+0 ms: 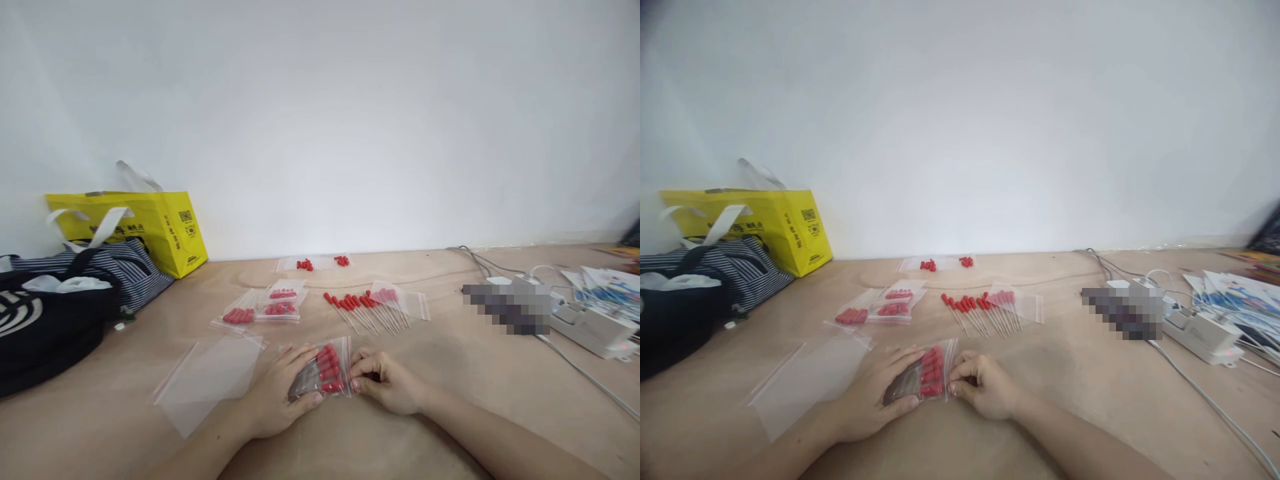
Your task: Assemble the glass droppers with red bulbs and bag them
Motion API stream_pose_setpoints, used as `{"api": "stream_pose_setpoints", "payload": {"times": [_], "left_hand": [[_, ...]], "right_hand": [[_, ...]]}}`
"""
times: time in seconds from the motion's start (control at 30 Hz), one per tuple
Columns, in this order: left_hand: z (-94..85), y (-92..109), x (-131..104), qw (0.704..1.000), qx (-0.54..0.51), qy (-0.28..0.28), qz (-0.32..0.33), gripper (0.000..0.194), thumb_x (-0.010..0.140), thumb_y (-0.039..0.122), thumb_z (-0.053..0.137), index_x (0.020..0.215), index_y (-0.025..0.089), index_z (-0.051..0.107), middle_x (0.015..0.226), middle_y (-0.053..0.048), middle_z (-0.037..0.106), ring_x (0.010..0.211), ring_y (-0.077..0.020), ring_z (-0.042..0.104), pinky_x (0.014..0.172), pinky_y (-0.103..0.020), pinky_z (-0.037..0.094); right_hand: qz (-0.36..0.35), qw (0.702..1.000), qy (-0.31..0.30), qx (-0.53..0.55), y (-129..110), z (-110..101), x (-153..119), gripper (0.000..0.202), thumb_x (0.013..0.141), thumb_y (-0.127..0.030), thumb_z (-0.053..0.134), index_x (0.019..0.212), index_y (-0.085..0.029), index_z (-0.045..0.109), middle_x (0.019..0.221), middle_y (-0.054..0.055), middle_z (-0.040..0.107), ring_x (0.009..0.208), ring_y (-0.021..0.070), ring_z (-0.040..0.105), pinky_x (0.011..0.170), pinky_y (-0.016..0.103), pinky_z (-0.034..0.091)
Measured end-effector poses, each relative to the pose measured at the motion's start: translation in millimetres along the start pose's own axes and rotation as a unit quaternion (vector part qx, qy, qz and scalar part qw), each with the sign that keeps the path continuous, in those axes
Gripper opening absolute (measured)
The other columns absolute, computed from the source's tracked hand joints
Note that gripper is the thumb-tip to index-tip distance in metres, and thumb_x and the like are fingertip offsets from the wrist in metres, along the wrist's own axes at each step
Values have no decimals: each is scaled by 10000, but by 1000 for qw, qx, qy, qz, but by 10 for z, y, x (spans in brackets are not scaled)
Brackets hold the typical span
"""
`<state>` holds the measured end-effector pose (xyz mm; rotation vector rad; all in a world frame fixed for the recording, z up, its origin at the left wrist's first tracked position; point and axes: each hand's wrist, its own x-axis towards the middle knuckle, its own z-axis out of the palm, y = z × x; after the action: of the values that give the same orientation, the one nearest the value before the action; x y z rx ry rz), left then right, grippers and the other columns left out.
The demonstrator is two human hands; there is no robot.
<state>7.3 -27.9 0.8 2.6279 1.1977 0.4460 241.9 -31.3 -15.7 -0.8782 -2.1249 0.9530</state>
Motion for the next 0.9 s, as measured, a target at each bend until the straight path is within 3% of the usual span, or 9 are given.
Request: {"api": "stream_pose_setpoints", "payload": {"times": [0.2,0.3,0.43,0.67,0.9], "left_hand": [[4,7,-3,1000,10,-15,-9,572,759,484,491,1249,207,390,1285,-95,437,1169,-283,393,973,-504,292],[3,0,-1,1000,12,-19,-6,575,760,491,487,1255,217,382,1289,-87,434,1172,-275,392,979,-501,286],[-12,0,1,1000,7,-24,-7,573,768,498,473,1266,235,366,1302,-77,419,1189,-271,370,992,-507,256],[-44,37,6,999,-9,-48,-24,589,757,485,490,1270,225,363,1313,-71,403,1208,-269,342,1003,-504,236],[-44,40,0,998,-10,-52,-20,598,766,499,472,1281,221,346,1316,-77,399,1212,-260,337,1010,-493,226]], "right_hand": [[1,998,32,-53,-23,40,-23,140,741,-119,492,689,-175,609,727,10,521,626,96,494,563,203,393],[9,990,112,-91,34,50,-22,151,719,-67,454,701,-170,563,715,7,499,613,98,482,548,205,394],[24,967,210,-142,165,22,-12,295,672,-31,439,916,-177,516,829,31,478,624,105,483,557,229,430],[-38,964,182,-192,218,17,22,406,732,-65,441,1098,-225,515,993,77,464,863,160,495,754,311,447],[-60,961,162,-217,184,7,50,221,783,-122,450,870,-217,629,908,62,495,811,150,496,702,292,442]]}}
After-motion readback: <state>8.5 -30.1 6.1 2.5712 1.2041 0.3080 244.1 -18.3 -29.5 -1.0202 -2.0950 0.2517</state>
